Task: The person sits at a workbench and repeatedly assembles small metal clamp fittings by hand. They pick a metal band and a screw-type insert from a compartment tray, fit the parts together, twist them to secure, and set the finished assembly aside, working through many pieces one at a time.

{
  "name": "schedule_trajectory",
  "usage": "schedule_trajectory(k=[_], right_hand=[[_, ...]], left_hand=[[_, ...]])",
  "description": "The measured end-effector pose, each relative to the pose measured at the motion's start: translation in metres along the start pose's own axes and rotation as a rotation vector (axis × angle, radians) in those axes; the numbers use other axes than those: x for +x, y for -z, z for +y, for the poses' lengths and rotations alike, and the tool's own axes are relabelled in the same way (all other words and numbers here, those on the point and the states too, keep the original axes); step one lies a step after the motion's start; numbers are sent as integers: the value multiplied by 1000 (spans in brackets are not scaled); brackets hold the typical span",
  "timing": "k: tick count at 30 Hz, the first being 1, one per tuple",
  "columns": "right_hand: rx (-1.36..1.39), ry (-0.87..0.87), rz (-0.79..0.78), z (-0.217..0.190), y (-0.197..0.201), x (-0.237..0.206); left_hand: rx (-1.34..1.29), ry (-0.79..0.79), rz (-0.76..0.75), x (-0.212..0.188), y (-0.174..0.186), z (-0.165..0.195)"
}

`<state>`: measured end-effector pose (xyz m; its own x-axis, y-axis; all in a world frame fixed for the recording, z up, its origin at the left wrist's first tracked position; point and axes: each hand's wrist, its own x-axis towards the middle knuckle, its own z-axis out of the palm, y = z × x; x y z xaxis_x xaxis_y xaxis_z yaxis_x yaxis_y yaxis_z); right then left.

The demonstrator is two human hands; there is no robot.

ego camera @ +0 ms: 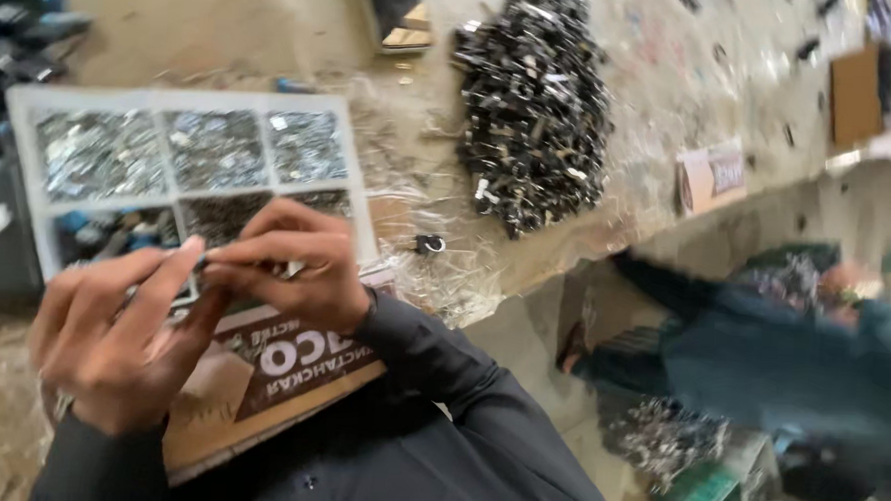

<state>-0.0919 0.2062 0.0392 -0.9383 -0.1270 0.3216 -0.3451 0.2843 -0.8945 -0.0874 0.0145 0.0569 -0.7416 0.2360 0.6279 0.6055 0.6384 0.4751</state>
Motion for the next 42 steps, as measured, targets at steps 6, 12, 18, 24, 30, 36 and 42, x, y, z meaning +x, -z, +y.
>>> schedule_trajectory(k=[6,12,18,24,30,36,42], right_hand=[[164,-70,-88,0,12,6],[224,-116,-165,4,15,16],[272,-189,-196,10,15,21],[137,-142,-130,13,7,16],[-53,-49,-46,-2,-2,12],[50,-61,-76,1,0,13],[249,-209,-90,6,7,12]], left_hand=[[-35,20,29,-11,-12,-7],[-53,25,41,-4,-10,-8],[-46,-46,30,1,-7,-11],[-56,-44,32,-8,-10,-19],[-41,-32,59,-6,-10,-21],[-40,-11,77,-6,-8,-21],[-58,7,80,-5,-6,-22]])
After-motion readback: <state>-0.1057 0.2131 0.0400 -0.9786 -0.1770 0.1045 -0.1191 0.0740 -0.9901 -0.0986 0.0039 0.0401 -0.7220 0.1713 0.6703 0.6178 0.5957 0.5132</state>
